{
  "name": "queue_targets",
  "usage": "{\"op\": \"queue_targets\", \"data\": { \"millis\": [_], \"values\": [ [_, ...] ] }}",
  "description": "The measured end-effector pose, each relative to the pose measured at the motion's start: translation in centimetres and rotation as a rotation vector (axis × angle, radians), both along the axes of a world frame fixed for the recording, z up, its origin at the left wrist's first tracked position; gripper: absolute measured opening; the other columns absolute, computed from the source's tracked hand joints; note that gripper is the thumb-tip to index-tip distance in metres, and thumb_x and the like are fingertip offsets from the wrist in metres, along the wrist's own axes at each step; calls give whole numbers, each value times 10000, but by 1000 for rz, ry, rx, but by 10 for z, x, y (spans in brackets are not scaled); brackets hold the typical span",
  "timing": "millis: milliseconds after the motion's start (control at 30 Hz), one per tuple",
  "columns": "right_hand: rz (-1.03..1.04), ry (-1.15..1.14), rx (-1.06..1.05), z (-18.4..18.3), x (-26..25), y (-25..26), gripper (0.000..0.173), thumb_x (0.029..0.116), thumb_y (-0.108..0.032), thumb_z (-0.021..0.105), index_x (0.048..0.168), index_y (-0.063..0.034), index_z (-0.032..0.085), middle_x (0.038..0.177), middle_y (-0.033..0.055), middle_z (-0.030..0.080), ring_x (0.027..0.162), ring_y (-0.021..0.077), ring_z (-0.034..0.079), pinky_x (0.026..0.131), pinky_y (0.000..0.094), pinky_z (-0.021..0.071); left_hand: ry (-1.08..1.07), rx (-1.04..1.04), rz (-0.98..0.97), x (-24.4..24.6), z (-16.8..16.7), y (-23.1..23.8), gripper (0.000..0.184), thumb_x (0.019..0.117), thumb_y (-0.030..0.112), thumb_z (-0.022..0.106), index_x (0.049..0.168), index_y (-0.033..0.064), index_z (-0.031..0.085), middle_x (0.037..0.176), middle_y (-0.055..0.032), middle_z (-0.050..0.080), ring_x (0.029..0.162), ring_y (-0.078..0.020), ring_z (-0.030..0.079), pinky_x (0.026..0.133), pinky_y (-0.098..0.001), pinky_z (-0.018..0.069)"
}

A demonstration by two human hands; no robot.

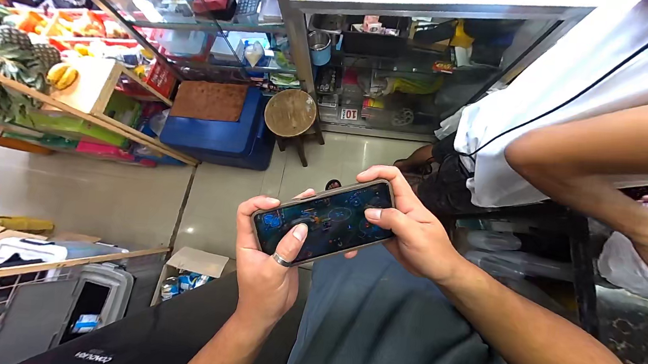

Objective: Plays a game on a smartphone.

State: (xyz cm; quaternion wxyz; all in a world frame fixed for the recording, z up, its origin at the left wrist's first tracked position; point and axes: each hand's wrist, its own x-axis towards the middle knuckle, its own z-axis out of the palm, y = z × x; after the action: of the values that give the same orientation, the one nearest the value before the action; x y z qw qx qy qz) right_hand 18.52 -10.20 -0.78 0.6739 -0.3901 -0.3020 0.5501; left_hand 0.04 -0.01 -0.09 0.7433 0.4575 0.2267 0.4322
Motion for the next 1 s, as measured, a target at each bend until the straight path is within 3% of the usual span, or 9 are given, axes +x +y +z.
{"op": "queue_targets", "data": {
  "millis": [333, 567, 1000],
  "values": [
    [43, 30, 48, -2, 2, -1, 422, 1025, -43, 396, 1416, -193, 443, 1210, 166, 619, 1010, 297, 703, 721, 453, 649, 4, 20, 3, 0, 0, 0, 473, 882, 33, 720, 1269, 148, 472, 1225, -192, 676, 1158, -327, 682, 930, -452, 600],
    [190, 77, 133, -3, 11, -3, 659, 898, 74, 419, 1481, -227, 348, 1300, 163, 587, 1082, 306, 683, 772, 454, 639, 0, 24, 4, -1, 1, 1, 472, 883, 39, 724, 1268, 152, 476, 1228, -186, 678, 1162, -321, 683, 931, -452, 601],
    [220, 93, 132, -4, 13, -2, 654, 926, 69, 392, 1497, -244, 325, 1337, 167, 574, 1114, 324, 675, 787, 475, 638, -23, 4, -7, -1, 1, 1, 452, 894, 21, 706, 1264, 146, 479, 1226, -203, 676, 1165, -331, 681, 931, -455, 599]
  ]
}}
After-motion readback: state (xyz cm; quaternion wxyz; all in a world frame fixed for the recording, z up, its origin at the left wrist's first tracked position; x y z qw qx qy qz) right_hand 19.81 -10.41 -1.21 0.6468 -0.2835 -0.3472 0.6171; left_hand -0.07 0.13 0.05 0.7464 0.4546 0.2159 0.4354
